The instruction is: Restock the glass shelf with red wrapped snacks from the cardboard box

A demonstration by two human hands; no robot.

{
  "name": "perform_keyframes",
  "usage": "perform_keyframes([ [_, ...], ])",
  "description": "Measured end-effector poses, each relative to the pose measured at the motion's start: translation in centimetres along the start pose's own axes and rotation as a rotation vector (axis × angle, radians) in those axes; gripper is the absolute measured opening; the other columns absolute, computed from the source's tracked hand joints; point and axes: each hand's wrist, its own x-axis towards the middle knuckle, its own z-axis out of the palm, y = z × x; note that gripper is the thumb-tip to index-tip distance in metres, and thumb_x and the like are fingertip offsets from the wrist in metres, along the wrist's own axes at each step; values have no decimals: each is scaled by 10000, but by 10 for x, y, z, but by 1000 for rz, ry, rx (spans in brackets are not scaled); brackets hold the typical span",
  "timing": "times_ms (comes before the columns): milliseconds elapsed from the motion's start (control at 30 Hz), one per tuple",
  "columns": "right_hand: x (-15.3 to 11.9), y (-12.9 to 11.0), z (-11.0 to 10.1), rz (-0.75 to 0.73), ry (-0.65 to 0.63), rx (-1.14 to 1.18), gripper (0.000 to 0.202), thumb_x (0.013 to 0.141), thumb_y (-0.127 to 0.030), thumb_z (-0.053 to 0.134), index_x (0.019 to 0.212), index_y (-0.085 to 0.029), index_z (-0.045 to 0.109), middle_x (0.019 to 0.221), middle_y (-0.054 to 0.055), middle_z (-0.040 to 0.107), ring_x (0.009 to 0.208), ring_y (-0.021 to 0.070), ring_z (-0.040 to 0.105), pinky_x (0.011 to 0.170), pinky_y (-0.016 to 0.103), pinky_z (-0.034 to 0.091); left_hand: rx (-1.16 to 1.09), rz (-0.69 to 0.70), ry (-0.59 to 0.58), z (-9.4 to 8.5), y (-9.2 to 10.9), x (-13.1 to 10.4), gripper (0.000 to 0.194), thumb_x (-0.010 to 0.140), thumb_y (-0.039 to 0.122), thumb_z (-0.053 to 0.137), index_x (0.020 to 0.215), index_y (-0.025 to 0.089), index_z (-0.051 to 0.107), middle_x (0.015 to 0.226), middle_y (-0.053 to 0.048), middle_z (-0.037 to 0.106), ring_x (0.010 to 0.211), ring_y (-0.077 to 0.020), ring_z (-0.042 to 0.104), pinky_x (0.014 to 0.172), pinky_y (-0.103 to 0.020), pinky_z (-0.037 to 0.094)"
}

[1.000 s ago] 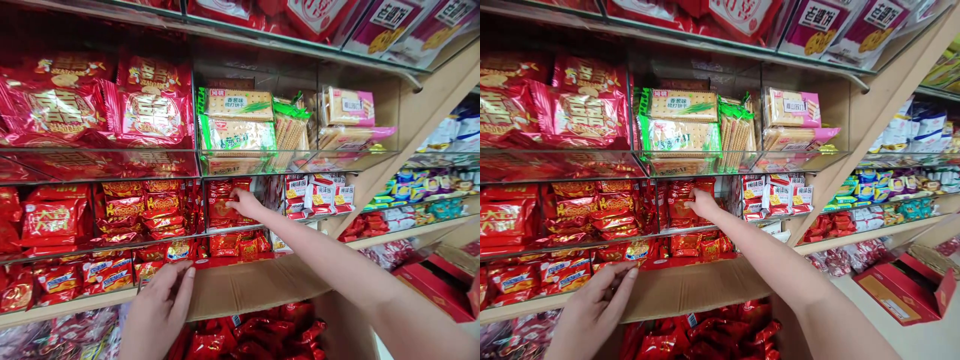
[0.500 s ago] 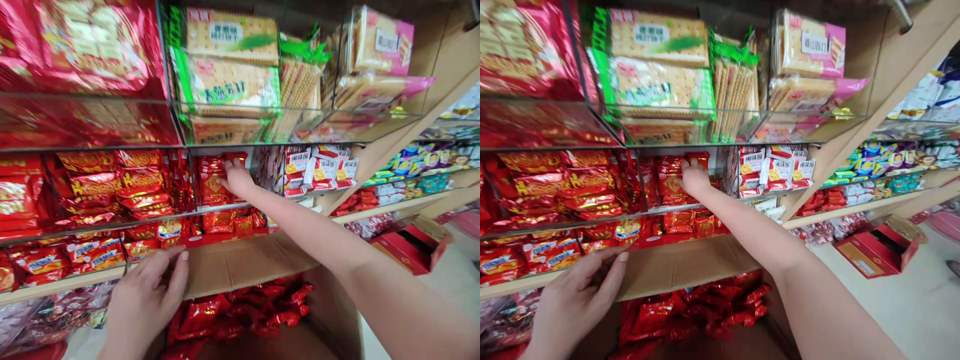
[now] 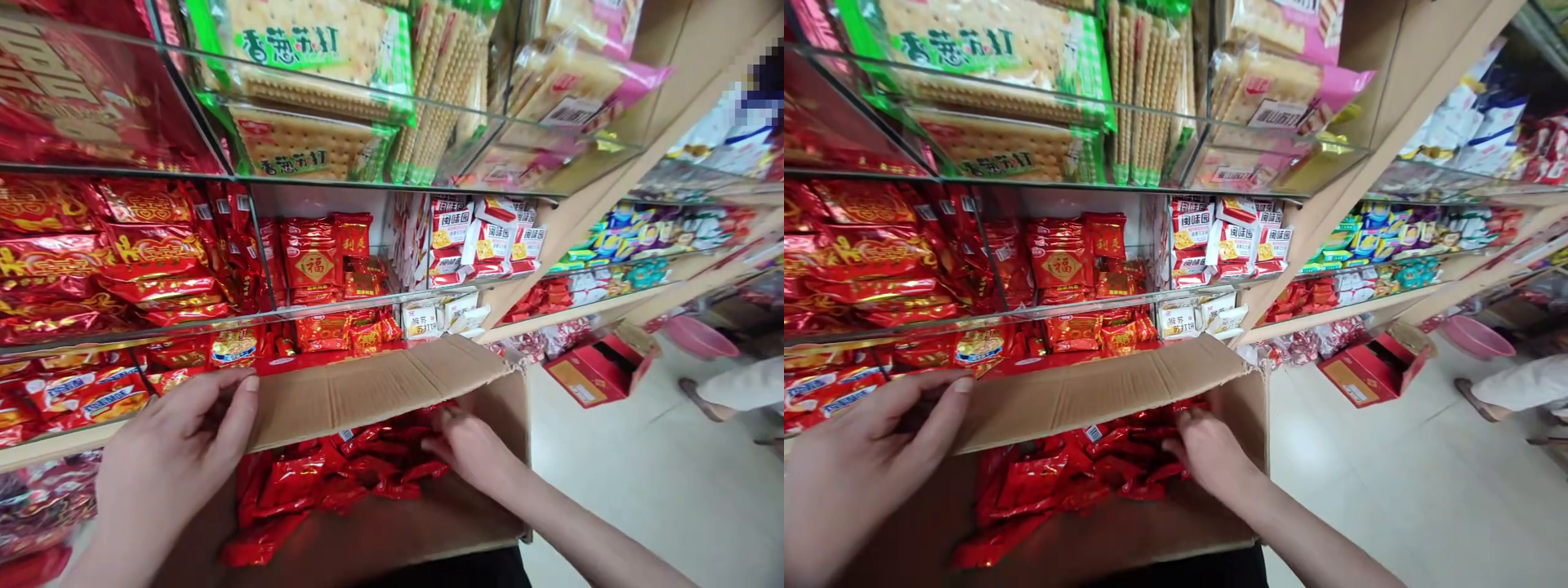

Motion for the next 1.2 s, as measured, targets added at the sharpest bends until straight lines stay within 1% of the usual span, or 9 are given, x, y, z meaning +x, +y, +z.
perform_keyframes([
  [167,36,30,45,235,94,-112,187,818,-315,504,789,-146,581,788,100,649,720,204,621,609,272,415,-119,76,-19,-8,1,-7,284,776,317,431,535,282,578,430,72,578,604,-158,636,604,-289,451],
  [300,29,19,35,212,134,-139,162,836,-171,411,808,-155,570,806,94,645,758,194,614,625,261,403,-487,193,196,-7,7,-40,94,691,200,579,694,281,627,651,50,669,695,-164,634,668,-295,480],
  [367,13,6,26,160,165,-158,171,843,-184,397,800,-163,561,791,81,629,750,189,599,631,263,399,-708,155,69,6,18,-63,146,697,181,594,788,280,651,744,35,680,725,-155,629,727,-292,484],
  [500,-18,-33,18,-90,195,-198,81,777,-173,492,753,-167,569,768,77,609,699,200,560,634,301,397,-1113,-453,-501,45,44,-97,403,750,426,575,1101,231,562,1144,-80,613,982,-218,602,811,-336,488],
  [667,-37,-63,24,-530,235,48,72,773,-217,541,714,-176,553,727,39,576,709,176,523,711,323,413,-1484,-847,-686,60,57,-97,628,701,399,653,1250,229,400,1081,-84,646,1003,-229,597,845,-365,471],
  [800,-34,-53,23,-158,498,658,117,817,-269,516,894,-181,516,859,41,548,818,154,518,734,277,421,-1496,-796,-658,44,57,-89,479,690,353,677,1118,231,499,954,-31,687,889,-202,636,800,-314,487],
  [933,-21,-49,19,104,353,1161,245,867,-392,410,760,-181,470,682,-9,488,621,116,475,567,228,408,-1374,-498,-780,38,59,-90,293,720,372,646,961,224,569,865,-10,700,776,-162,641,715,-250,504],
  [1033,-17,-58,16,103,365,1315,316,880,-398,386,646,-186,402,595,-38,402,538,87,387,496,197,356,-1240,-345,-607,39,63,-93,254,721,405,631,899,223,619,883,-11,696,807,-169,633,733,-242,505],
  [1200,-24,-75,13,27,664,1195,192,889,-299,402,731,-197,443,602,-38,439,528,85,409,497,181,377,-1106,-356,-190,35,69,-98,309,758,498,543,870,239,671,868,-14,698,790,-177,636,725,-247,495],
])
